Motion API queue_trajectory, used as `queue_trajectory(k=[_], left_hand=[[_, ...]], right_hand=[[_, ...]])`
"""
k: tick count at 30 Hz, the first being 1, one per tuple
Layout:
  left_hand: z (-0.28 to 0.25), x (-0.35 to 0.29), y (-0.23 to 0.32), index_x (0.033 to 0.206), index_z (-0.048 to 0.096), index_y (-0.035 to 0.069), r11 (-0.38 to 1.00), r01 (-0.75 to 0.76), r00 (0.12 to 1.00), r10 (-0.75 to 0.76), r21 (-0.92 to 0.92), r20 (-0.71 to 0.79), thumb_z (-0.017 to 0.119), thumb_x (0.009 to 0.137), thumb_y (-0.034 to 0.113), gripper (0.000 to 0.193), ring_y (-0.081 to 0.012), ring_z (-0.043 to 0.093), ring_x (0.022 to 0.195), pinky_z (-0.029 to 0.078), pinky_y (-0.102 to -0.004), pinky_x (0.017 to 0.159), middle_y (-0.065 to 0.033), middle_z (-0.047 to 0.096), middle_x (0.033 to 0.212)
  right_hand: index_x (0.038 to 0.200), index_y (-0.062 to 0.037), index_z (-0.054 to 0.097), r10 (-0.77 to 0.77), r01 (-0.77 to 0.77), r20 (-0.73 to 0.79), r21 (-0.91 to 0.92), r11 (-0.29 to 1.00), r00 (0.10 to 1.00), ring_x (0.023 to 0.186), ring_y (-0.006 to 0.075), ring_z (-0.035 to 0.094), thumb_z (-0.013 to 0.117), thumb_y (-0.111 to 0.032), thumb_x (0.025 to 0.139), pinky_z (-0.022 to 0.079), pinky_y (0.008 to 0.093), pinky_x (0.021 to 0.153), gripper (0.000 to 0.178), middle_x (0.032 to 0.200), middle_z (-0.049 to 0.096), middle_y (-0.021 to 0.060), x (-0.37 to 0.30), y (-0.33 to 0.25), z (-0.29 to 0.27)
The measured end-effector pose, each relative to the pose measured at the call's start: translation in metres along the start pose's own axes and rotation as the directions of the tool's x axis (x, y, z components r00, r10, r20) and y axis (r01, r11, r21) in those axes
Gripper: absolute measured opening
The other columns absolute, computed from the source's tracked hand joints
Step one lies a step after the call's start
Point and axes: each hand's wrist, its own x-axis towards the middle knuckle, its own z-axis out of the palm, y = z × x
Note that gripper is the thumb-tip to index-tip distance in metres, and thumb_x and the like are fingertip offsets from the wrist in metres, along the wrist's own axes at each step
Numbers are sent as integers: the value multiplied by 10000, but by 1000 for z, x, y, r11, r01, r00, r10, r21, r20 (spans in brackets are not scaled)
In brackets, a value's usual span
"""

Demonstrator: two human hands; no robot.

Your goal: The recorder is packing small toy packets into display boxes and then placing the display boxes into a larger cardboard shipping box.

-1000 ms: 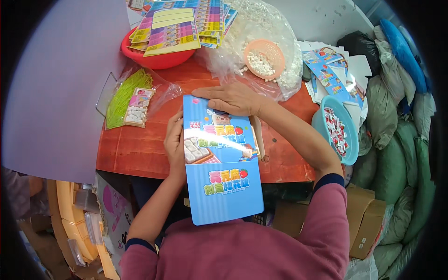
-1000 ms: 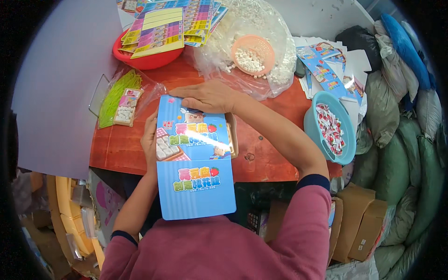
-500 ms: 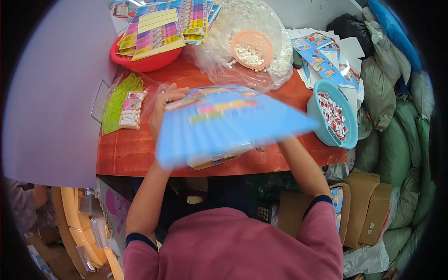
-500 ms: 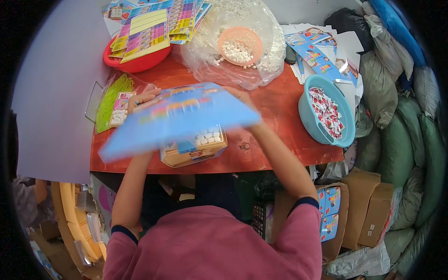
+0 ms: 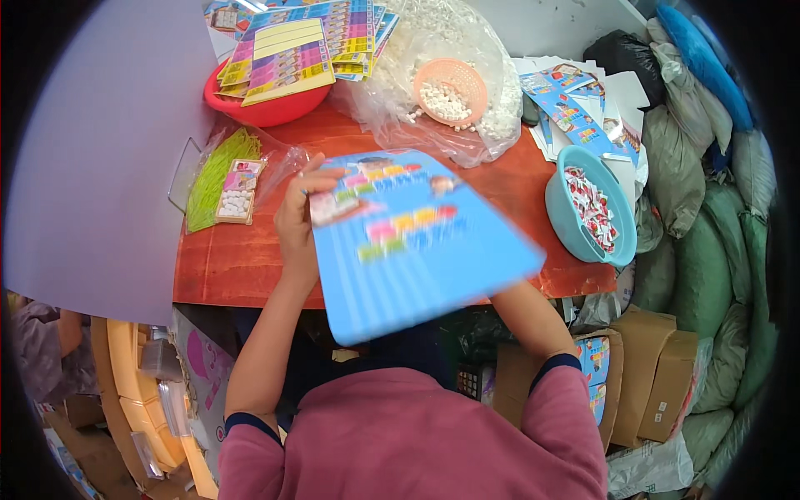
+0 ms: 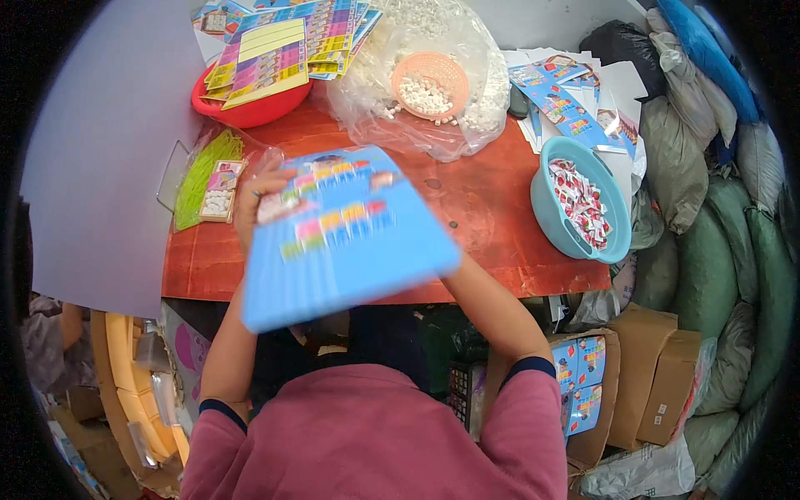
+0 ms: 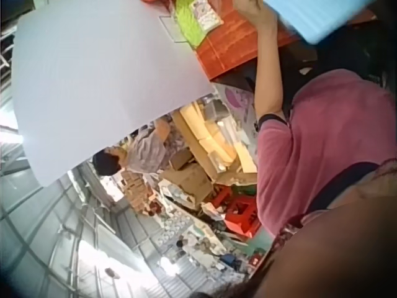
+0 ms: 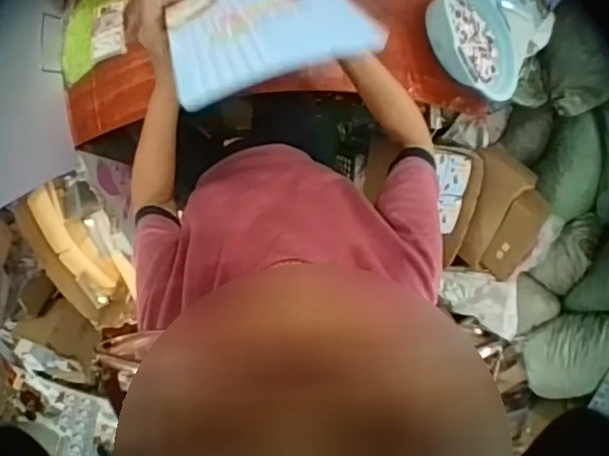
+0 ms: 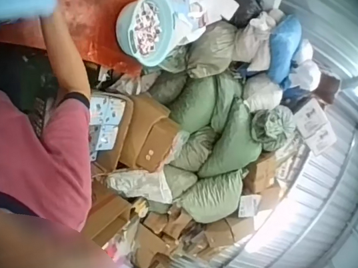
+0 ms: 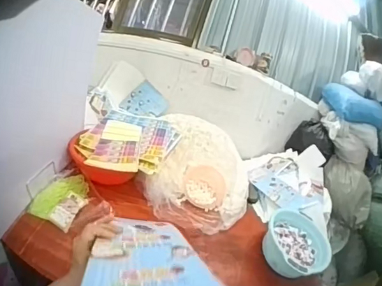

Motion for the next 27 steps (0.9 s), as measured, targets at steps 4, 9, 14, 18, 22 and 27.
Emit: queue_trajectory(k=[4,9,14,18,22,27], left_hand=[[-11,-20,-5,910,559,64,996,56,994,-48,-75,102,693,730,36,226,-331,428,1270,313,-471,1061,-116,647,1067],[-28,-15,-8,894,626,32,946,218,957,-159,-239,243,505,797,65,159,-344,358,1323,149,-474,1127,-132,643,1106],[-34,-15,-8,846,643,15,933,165,956,-72,-319,286,379,814,146,297,-335,355,1325,84,-473,1134,-148,649,1090],[-18,-29,-16,930,613,9,945,214,962,-160,-246,219,361,846,140,296,-314,329,1341,105,-455,1133,-164,604,1180],[-3,-34,-4,1189,394,41,741,262,951,-306,-618,37,357,936,85,260,-261,297,1346,233,-387,1092,-204,314,1435],[9,-53,-3,1227,362,34,885,153,961,-237,-440,-142,452,868,-87,389,-231,364,1285,276,-353,1075,-156,380,1329]], right_hand=[[1344,-22,400,-325,212,-69,-627,749,943,1049,143,536,524,-191,884,444,273,875,505,1207,556,94,22,10,-9],[1323,16,451,-413,283,-70,-623,729,908,1072,145,533,440,-266,964,413,270,927,457,1233,554,113,11,9,-19],[1332,46,426,-388,298,-49,-554,777,920,1197,182,474,406,-290,969,336,314,1031,495,1330,489,129,-3,0,-13],[1413,-21,334,-397,172,-64,-829,531,916,1295,192,374,398,-332,973,295,290,1058,543,1453,339,113,-10,9,-1],[1463,-29,167,-242,138,-110,-573,808,964,1340,231,306,426,-351,965,269,313,1074,647,1501,230,133,-16,3,4],[1466,-33,165,-278,197,-97,-491,849,956,1289,205,374,443,-166,921,338,291,1023,626,1492,252,124,-8,2,9]])
